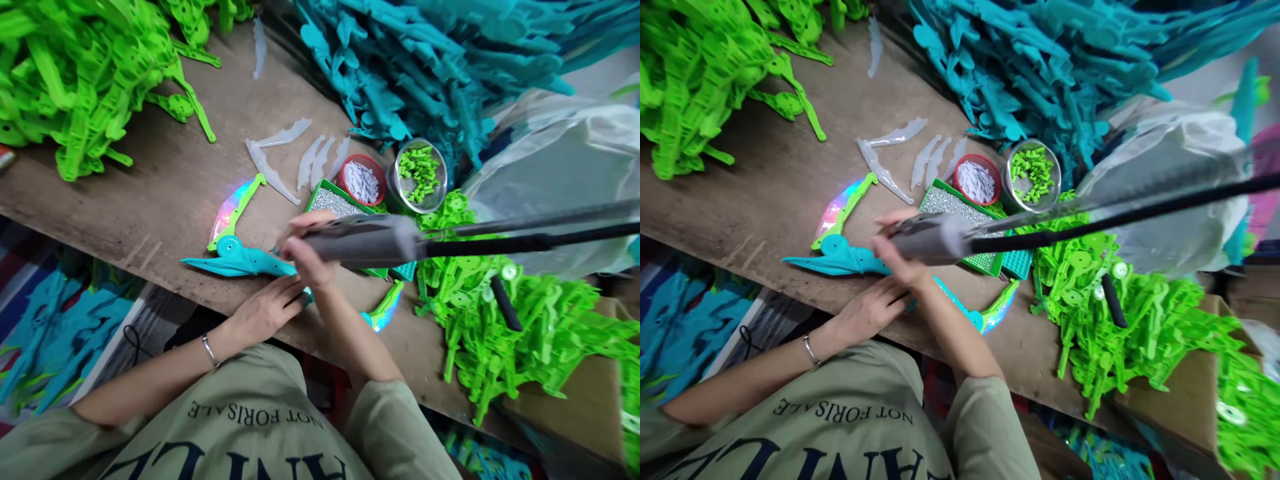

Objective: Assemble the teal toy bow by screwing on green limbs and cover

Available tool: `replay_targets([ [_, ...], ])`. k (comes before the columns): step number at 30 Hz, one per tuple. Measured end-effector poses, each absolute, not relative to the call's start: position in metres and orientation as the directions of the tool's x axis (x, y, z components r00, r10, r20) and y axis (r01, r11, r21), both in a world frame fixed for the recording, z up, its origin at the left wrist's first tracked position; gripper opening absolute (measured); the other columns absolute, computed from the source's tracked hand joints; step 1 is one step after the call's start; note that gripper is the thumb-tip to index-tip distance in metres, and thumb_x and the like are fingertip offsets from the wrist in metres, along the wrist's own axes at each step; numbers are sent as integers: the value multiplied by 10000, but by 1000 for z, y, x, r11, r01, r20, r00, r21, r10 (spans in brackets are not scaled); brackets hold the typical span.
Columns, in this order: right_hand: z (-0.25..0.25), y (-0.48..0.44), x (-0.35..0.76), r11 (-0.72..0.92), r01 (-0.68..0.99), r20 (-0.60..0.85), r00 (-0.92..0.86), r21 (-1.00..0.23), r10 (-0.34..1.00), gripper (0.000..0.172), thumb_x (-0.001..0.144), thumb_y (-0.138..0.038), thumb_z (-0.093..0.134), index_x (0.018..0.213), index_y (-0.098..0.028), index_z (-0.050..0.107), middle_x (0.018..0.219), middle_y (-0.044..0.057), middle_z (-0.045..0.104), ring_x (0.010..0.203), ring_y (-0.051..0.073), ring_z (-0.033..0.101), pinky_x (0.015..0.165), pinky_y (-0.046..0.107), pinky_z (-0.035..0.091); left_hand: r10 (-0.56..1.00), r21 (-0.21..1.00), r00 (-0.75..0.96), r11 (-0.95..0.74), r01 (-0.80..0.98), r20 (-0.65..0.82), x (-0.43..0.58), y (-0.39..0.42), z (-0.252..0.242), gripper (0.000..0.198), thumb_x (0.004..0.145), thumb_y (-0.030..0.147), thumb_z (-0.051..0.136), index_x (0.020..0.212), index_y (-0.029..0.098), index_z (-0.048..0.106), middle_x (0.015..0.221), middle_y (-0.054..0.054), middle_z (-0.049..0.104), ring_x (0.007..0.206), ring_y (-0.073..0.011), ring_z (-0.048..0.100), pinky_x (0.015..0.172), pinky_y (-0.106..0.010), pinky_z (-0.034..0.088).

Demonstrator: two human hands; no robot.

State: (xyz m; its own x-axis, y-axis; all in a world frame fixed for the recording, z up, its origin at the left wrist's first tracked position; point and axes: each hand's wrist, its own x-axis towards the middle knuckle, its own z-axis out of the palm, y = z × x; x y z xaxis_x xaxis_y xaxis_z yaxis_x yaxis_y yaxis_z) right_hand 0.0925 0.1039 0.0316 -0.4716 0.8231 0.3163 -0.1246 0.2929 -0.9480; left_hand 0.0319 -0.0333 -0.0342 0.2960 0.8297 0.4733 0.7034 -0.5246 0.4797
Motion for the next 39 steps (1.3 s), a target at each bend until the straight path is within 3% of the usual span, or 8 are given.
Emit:
replay_targets([
  [4, 35, 147, 111, 433, 23, 429, -96, -901, 898, 302, 853, -537, 551, 1005, -279, 589, 571, -81, 404, 456, 116, 495, 535, 297, 493, 807, 476, 290, -550, 687, 514, 32, -32, -33, 363, 970, 97, 568, 1333, 106, 559, 1417, -184, 624, 1424, -288, 514, 1126, -495, 535],
  [7, 29, 171, 118, 408, 85, 407, -29, -909, 913, 292, 831, -500, 557, 1009, -274, 609, 571, -77, 412, 452, 119, 496, 521, 301, 482, 794, 458, 303, -565, 686, 527, 31, -32, -33, 348, 968, 104, 584, 1315, 90, 569, 1405, -197, 634, 1433, -302, 500, 1120, -500, 543],
  [16, 8, 181, 115, 371, 119, 367, -54, -921, 929, 295, 789, -532, 607, 895, -264, 542, 533, -95, 443, 437, 111, 503, 499, 289, 461, 798, 480, 302, -567, 669, 522, 31, -32, -33, 426, 958, 98, 603, 1377, 93, 529, 1432, -201, 613, 1470, -298, 446, 1147, -506, 516],
  [23, 16, 184, 113, 364, -2, 364, -64, -931, 929, 227, 728, -404, 664, 843, -264, 527, 490, -103, 479, 407, 111, 492, 467, 286, 447, 787, 450, 294, -568, 689, 542, 31, -31, -32, 358, 961, 91, 588, 1318, 76, 563, 1396, -201, 639, 1444, -302, 484, 1128, -487, 539],
  [27, 36, 174, 110, 398, -54, 400, -40, -916, 916, 272, 760, -479, 674, 876, -265, 551, 535, -96, 466, 413, 106, 501, 465, 288, 449, 801, 451, 303, -555, 699, 516, 32, -31, -31, 322, 973, 107, 568, 1293, 79, 583, 1404, -196, 634, 1404, -300, 534, 1123, -475, 543],
  [33, 56, 116, 77, 383, -234, 433, -228, -894, 872, 298, 824, -524, 672, 932, -277, 545, 569, -97, 437, 410, 92, 488, 466, 281, 483, 838, 498, 296, -518, 695, 459, 33, -31, -29, 328, 987, 129, 532, 1309, 127, 593, 1387, -170, 641, 1401, -276, 537, 1140, -483, 526],
  [36, 52, 90, 55, 337, -365, 461, -336, -868, 821, 255, 868, -459, 683, 1007, -296, 544, 560, -112, 454, 394, 87, 474, 440, 259, 477, 849, 505, 304, -508, 698, 433, 32, -32, -29, 274, 986, 109, 512, 1226, 147, 637, 1257, -129, 701, 1289, -262, 623, 1106, -451, 551],
  [39, 45, 78, 39, 279, -371, 426, -412, -886, 805, 255, 894, -469, 663, 1037, -301, 535, 579, -105, 478, 428, 103, 509, 461, 274, 493, 845, 492, 317, -514, 702, 431, 32, -33, -32, 264, 982, 102, 501, 1199, 138, 647, 1189, -125, 717, 1184, -252, 672, 1045, -417, 584],
])
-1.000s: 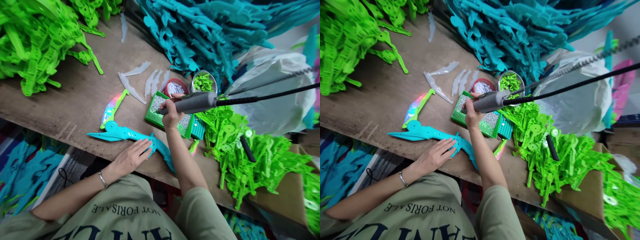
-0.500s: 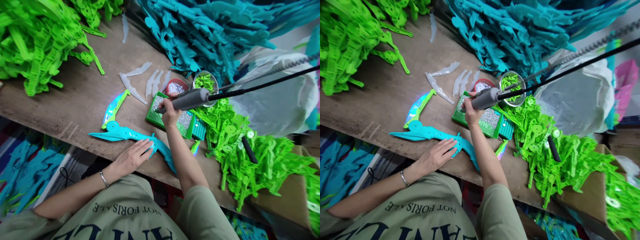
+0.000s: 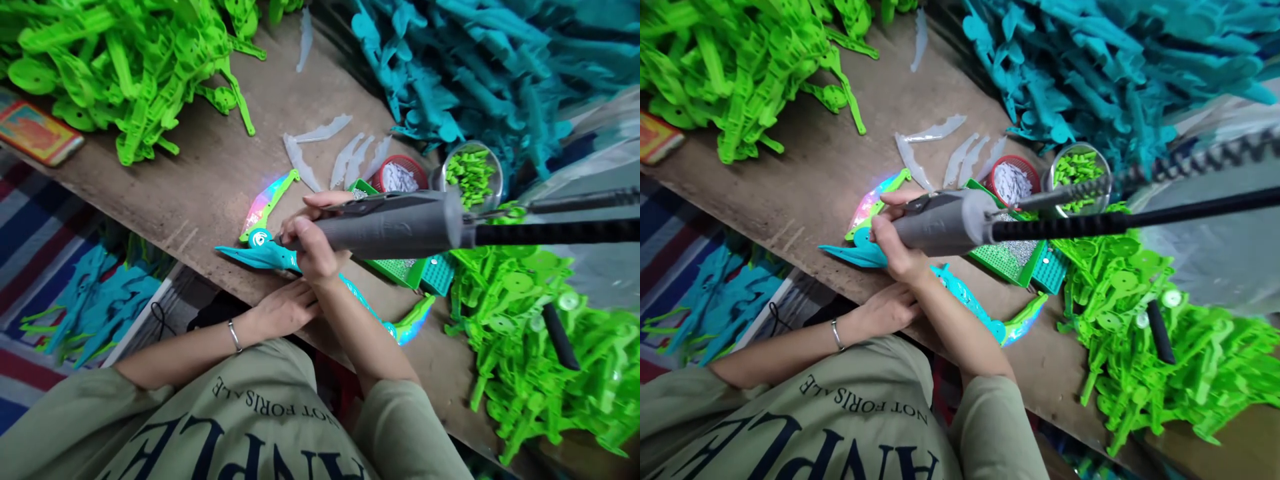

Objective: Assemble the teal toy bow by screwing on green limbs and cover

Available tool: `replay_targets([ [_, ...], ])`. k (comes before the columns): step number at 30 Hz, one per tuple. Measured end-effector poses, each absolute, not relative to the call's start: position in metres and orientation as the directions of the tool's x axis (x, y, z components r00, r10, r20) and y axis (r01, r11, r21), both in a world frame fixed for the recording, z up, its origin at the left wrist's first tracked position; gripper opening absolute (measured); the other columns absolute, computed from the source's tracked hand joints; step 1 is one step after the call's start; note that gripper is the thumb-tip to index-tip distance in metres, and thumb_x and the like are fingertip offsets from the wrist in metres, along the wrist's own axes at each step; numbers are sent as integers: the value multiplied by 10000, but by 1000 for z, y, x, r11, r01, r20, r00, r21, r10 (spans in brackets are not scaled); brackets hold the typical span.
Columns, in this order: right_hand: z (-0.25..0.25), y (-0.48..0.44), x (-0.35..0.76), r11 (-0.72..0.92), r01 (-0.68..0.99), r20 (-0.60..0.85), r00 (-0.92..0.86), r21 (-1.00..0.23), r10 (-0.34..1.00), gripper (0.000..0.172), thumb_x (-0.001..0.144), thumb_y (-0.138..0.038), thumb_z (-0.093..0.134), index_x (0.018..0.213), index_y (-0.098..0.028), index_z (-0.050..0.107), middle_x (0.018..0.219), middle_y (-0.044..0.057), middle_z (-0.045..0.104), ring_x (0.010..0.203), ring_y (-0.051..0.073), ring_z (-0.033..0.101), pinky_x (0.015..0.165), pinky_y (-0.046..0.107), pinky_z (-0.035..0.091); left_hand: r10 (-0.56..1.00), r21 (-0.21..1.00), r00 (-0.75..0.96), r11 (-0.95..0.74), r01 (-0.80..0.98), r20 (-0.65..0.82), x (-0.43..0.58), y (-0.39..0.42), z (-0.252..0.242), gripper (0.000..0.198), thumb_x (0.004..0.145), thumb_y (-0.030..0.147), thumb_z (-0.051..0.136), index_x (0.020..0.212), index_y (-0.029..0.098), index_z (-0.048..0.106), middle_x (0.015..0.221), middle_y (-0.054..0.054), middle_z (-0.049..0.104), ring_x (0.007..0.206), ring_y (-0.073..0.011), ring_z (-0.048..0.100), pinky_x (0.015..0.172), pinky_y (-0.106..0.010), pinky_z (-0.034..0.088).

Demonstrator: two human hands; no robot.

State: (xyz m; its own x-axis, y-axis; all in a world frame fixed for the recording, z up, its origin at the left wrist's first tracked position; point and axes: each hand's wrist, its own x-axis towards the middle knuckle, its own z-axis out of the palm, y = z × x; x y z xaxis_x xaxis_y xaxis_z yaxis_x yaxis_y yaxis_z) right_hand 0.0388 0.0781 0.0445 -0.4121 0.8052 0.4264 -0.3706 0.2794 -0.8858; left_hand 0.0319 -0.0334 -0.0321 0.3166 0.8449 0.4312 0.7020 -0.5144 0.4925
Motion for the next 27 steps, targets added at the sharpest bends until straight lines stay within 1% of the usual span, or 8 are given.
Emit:
replay_targets([
  [4, 35, 77, 29, 239, -276, 348, -471, -931, 811, 333, 884, -573, 627, 1049, -302, 525, 577, -97, 458, 444, 120, 510, 498, 307, 507, 840, 471, 334, -523, 710, 428, 32, -34, -37, 302, 975, 86, 490, 1243, 109, 628, 1207, -146, 709, 1181, -259, 666, 1042, -422, 579],
  [7, 30, 78, 29, 209, -197, 282, -520, -958, 806, 362, 870, -613, 606, 1012, -283, 560, 602, -75, 478, 490, 127, 531, 541, 321, 526, 839, 466, 353, -528, 710, 414, 31, -34, -38, 300, 975, 84, 477, 1226, 105, 639, 1191, -152, 711, 1169, -258, 669, 1029, -418, 581],
  [11, 32, 83, 29, 175, -99, 197, -637, -980, 745, 315, 841, -553, 635, 856, -240, 609, 649, -34, 532, 616, 142, 578, 623, 326, 551, 838, 464, 356, -530, 710, 413, 29, -33, -32, 254, 956, 94, 515, 1154, 111, 673, 1107, -150, 720, 1086, -273, 693, 936, -412, 612],
  [15, 42, 94, 21, 111, -106, 152, -777, -988, 611, 278, 773, -449, 703, 711, -221, 557, 604, -40, 530, 588, 125, 558, 638, 310, 548, 848, 459, 360, -518, 722, 390, 28, -32, -25, 221, 945, 100, 555, 1119, 137, 685, 1069, -127, 724, 1081, -266, 693, 906, -396, 616],
  [17, 45, 97, 15, 91, -129, 158, -794, -987, 587, 298, 759, -442, 710, 663, -222, 532, 590, -36, 528, 578, 121, 545, 619, 300, 535, 841, 453, 350, -522, 723, 411, 28, -31, -24, 216, 946, 102, 561, 1122, 126, 684, 1062, -130, 726, 1099, -263, 687, 927, -392, 612],
  [20, 43, 95, 9, 73, -128, 145, -771, -989, 621, 349, 749, -493, 723, 647, -228, 519, 600, -24, 537, 619, 133, 558, 597, 293, 517, 828, 445, 346, -536, 717, 440, 28, -31, -26, 185, 941, 101, 570, 1079, 119, 693, 1045, -132, 732, 1079, -253, 694, 964, -396, 606],
  [23, 42, 91, 12, 46, -150, 139, -705, -988, 695, 381, 729, -567, 744, 739, -239, 551, 601, -44, 527, 607, 129, 557, 571, 282, 500, 831, 440, 332, -527, 728, 446, 28, -32, -29, 156, 935, 101, 586, 1040, 127, 698, 1047, -126, 737, 1068, -262, 705, 969, -411, 612],
  [27, 51, 97, 48, 95, -227, 199, -498, -969, 844, 401, 758, -614, 722, 831, -245, 584, 596, -70, 511, 503, 96, 514, 523, 271, 471, 826, 450, 292, -520, 726, 482, 29, -32, -31, 245, 963, 109, 568, 1192, 124, 652, 1223, -139, 720, 1250, -276, 650, 1085, -466, 562],
])
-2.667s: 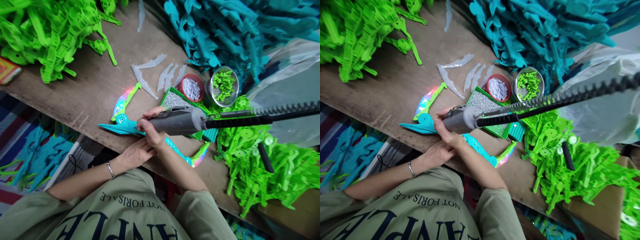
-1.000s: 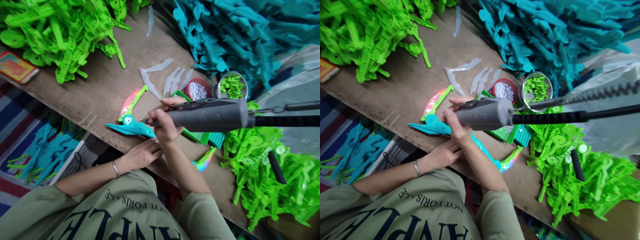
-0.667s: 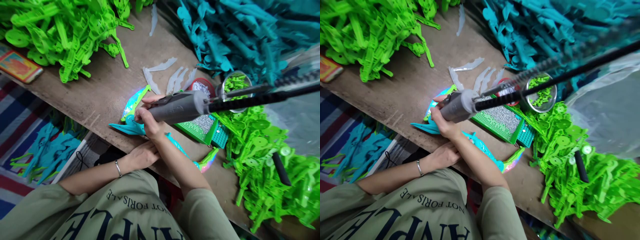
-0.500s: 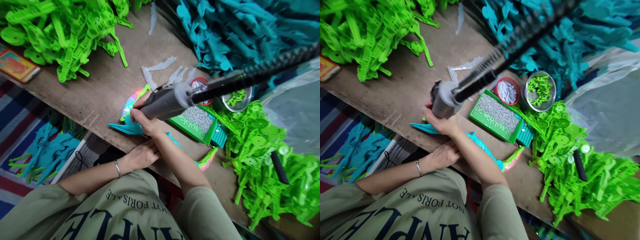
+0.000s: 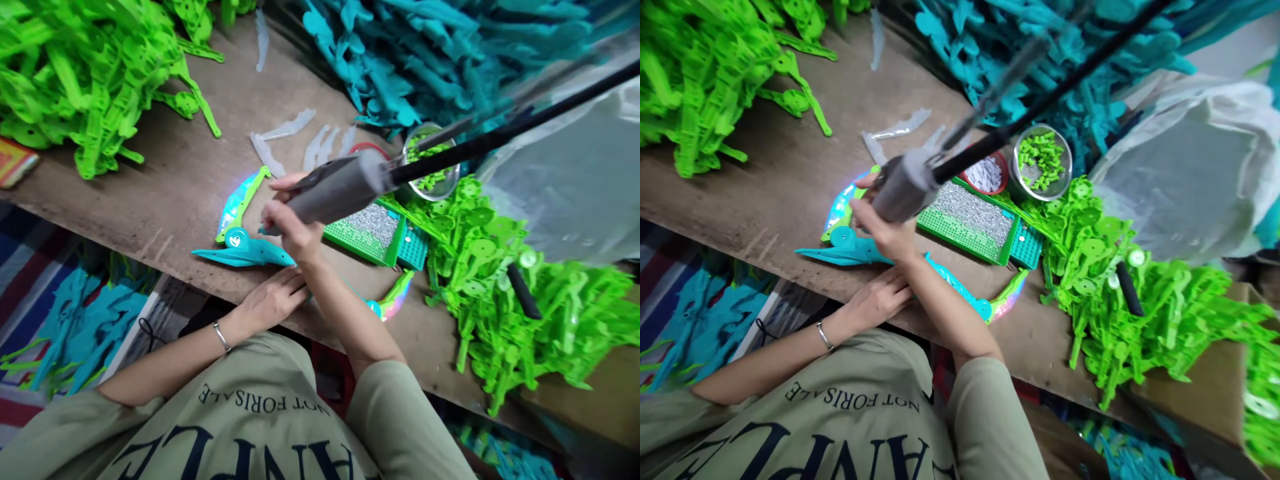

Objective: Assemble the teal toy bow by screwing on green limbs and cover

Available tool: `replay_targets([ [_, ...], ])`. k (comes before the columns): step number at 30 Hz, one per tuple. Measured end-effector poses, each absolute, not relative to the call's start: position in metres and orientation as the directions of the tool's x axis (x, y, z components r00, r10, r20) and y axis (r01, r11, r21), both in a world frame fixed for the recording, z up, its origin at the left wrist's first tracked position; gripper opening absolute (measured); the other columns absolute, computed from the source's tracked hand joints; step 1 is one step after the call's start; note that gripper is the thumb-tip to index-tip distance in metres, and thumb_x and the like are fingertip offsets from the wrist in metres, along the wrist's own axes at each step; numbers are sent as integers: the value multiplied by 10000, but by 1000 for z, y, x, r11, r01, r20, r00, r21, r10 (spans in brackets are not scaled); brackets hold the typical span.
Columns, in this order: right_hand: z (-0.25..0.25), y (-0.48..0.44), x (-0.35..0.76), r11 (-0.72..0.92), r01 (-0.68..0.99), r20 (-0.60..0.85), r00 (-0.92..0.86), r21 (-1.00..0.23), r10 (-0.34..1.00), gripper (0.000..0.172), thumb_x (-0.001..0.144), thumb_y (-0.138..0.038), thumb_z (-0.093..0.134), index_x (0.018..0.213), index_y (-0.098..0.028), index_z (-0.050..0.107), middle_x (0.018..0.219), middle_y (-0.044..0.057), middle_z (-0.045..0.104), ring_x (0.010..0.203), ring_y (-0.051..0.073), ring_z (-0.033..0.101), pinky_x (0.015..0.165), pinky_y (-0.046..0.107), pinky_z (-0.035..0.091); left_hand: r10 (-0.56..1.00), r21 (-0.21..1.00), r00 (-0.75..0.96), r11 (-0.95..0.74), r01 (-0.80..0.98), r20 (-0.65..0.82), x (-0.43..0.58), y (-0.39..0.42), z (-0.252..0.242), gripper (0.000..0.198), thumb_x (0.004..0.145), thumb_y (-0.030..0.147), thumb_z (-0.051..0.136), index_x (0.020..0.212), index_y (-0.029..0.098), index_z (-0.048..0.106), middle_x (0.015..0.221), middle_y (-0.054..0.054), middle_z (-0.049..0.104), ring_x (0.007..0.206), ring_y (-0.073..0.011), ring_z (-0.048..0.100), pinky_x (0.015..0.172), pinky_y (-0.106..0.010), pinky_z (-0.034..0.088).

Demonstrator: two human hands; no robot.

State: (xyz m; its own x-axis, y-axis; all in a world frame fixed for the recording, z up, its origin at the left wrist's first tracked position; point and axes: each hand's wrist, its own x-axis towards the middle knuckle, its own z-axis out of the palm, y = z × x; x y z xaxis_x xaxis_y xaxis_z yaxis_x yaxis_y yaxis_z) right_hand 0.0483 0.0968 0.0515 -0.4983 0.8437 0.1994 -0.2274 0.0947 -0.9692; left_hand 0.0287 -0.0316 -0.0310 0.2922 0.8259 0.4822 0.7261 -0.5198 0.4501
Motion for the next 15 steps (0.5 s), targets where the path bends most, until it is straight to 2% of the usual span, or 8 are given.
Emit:
replay_targets([
  [3, 62, 108, 100, 149, -122, 179, -294, -981, 939, 391, 760, -597, 741, 842, -240, 602, 611, -69, 517, 497, 90, 522, 534, 272, 478, 802, 450, 297, -552, 702, 519, 28, -31, -32, 343, 982, 153, 574, 1323, 113, 577, 1372, -172, 659, 1385, -289, 556, 1123, -508, 534],
  [7, 64, 114, 176, 192, 40, 186, -116, -981, 976, 431, 718, -584, 785, 963, -268, 623, 638, -75, 506, 528, 112, 554, 550, 285, 493, 786, 421, 320, -570, 705, 529, 27, -31, -34, 355, 967, 140, 597, 1319, 100, 578, 1416, -207, 626, 1397, -315, 543, 1118, -524, 535],
  [10, 56, 112, 218, 218, 69, 211, -92, -974, 973, 457, 719, -574, 775, 1048, -289, 632, 728, -53, 547, 604, 131, 600, 587, 301, 515, 785, 390, 330, -566, 726, 525, 25, -32, -31, 385, 962, 154, 608, 1343, 118, 568, 1408, -205, 632, 1383, -325, 557, 1110, -541, 535],
  [15, 47, 108, 255, 233, 50, 222, -164, -971, 961, 591, 716, -481, 793, 1243, -315, 586, 863, -31, 646, 796, 170, 662, 758, 352, 569, 798, 359, 414, -578, 733, 437, 25, -26, -13, 497, 933, 245, 669, 1395, 122, 533, 1441, -226, 594, 1367, -359, 560, 1105, -550, 515],
])
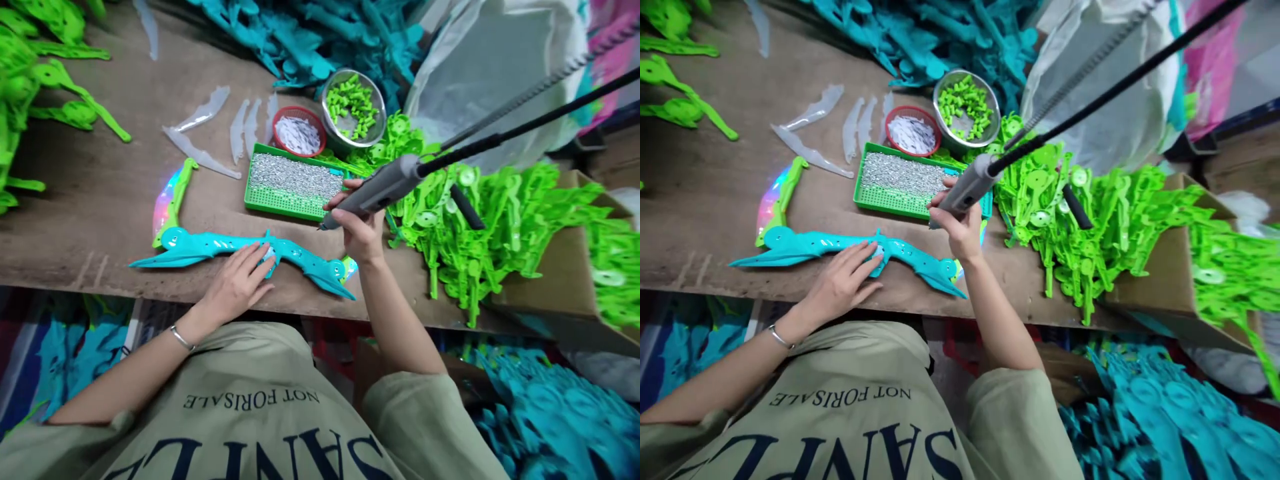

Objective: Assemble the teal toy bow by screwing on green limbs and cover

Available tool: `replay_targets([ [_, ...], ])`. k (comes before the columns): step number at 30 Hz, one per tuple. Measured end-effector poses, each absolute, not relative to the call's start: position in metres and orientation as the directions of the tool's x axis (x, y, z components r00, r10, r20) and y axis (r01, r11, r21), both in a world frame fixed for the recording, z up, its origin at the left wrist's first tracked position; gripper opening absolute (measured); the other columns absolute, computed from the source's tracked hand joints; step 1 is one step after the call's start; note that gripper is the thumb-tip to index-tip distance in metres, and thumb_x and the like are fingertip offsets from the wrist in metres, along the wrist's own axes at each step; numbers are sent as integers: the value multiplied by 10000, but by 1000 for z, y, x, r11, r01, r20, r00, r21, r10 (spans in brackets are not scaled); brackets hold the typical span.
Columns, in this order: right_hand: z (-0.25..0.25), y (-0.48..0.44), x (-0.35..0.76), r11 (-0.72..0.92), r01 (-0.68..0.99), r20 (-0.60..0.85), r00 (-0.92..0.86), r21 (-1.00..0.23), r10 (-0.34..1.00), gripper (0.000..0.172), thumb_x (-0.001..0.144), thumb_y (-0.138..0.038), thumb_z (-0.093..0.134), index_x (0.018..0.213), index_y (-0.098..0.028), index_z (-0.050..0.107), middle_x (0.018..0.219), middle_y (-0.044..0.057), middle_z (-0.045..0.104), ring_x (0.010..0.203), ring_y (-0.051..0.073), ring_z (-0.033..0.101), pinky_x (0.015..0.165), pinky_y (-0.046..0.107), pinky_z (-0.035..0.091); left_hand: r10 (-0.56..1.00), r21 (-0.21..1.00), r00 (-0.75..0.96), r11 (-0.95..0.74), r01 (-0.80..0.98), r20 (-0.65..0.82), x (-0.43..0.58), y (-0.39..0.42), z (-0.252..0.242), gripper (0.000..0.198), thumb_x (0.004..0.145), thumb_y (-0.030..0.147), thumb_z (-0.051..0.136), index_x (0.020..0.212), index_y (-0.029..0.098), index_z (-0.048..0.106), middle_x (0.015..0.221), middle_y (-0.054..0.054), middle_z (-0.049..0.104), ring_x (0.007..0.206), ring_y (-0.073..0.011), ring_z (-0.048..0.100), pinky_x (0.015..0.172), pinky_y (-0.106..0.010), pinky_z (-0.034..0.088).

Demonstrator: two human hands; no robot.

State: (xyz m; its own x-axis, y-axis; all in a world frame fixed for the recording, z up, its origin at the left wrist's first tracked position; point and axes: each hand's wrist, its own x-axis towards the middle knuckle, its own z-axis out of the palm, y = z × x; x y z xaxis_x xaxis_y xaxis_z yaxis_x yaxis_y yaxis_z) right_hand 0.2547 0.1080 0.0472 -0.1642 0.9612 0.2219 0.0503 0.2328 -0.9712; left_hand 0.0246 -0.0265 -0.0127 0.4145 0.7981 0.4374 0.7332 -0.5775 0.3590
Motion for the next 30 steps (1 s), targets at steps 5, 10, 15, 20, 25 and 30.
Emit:
replay_targets([
  [5, 44, 103, 274, 215, 125, 189, -191, -969, 963, 668, 722, -455, 813, 1305, -322, 516, 1066, 11, 718, 985, 213, 682, 889, 416, 581, 857, 357, 442, -513, 781, 266, 33, -5, 13, 703, 864, 368, 752, 1462, 128, 471, 1478, -247, 539, 1344, -392, 538, 1114, -571, 452],
  [10, 28, 83, 294, 136, 189, 120, -92, -972, 988, 622, 743, -426, 789, 1259, -316, 461, 1117, 24, 704, 1041, 205, 701, 967, 421, 573, 926, 333, 377, -349, 876, -22, 33, 17, 27, 942, 746, 500, 839, 1486, 89, 425, 1355, -248, 593, 1227, -426, 571, 1028, -567, 477],
  [15, 24, 49, 293, 117, 496, -38, -292, -860, 956, 403, 839, -393, 693, 1177, -219, 562, 1114, 103, 718, 1060, 259, 706, 959, 473, 566, 929, 349, 362, -315, 883, -76, 30, 22, 25, 990, 726, 447, 858, 1519, 114, 367, 1274, -203, 605, 1184, -405, 571, 1002, -547, 473],
  [20, 31, 35, 270, 334, 708, -71, -476, -622, 877, 567, 843, -321, 710, 1366, -181, 541, 1306, 167, 665, 1221, 340, 623, 1036, 579, 486, 914, 300, 389, -406, 863, 118, 32, 14, 20, 1045, 723, 396, 869, 1570, 155, 305, 1177, -163, 599, 1062, -358, 591, 891, -478, 484],
  [25, 38, 31, 253, 461, 711, 42, -522, -531, 852, 529, 900, -175, 581, 1423, -212, 512, 1241, 124, 664, 1115, 280, 630, 945, 474, 533, 802, 170, 366, -490, 855, 472, 29, 4, 14, 957, 822, 431, 798, 1593, 196, 284, 1208, -186, 621, 1034, -328, 600, 866, -435, 449],
  [30, 38, 17, 247, 532, 737, 176, -509, -416, 843, 512, 924, -114, 482, 1415, -238, 557, 1063, 97, 643, 954, 247, 585, 813, 395, 534, 760, 128, 373, -507, 852, 531, 17, 2, 16, 816, 920, 505, 665, 1578, 159, 329, 1077, -142, 698, 932, -287, 643, 886, -422, 427],
])
